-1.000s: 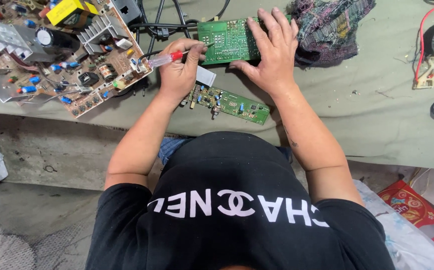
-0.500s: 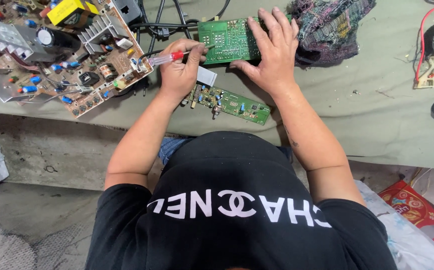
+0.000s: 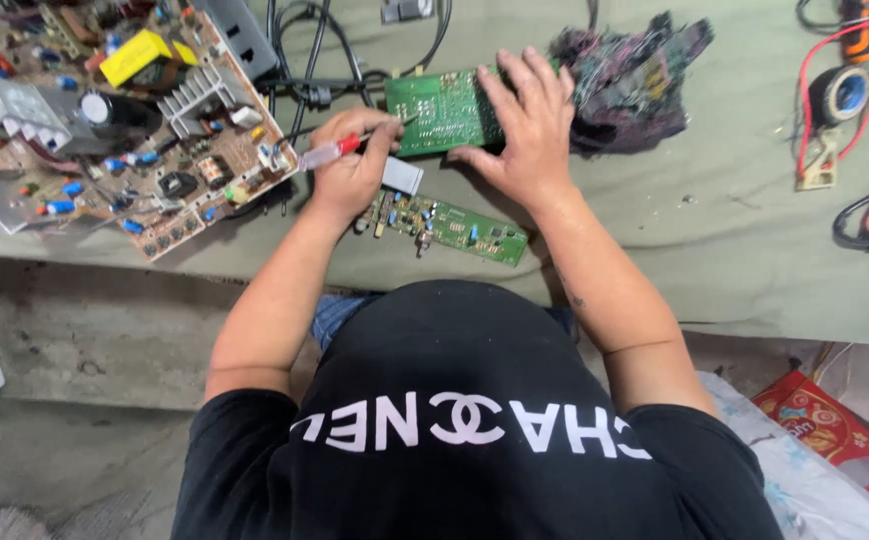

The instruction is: Inspecting and manipulating electronic circuit boards using hand tools on a workbench.

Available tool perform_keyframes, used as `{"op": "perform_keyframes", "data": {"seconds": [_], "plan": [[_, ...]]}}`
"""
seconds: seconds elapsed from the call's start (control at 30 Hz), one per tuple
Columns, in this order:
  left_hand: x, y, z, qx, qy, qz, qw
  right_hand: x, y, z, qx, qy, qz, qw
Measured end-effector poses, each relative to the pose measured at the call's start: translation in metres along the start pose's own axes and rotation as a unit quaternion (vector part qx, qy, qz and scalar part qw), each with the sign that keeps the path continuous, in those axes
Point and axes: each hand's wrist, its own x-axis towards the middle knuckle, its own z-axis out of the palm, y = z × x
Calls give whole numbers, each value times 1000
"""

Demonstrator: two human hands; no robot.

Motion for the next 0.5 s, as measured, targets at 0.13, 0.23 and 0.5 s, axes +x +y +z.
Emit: {"op": "perform_keyframes", "data": {"seconds": [0.13, 0.23, 0.5], "plan": [[4, 4, 2, 21, 50, -11, 998, 1, 3, 5, -7, 2, 9, 1000], [-2, 2, 3, -22, 27, -10, 999, -4, 0, 5, -11, -17, 28, 999], [4, 5, 5, -49, 58, -6, 997, -3, 2, 13, 46, 57, 8, 997]]}}
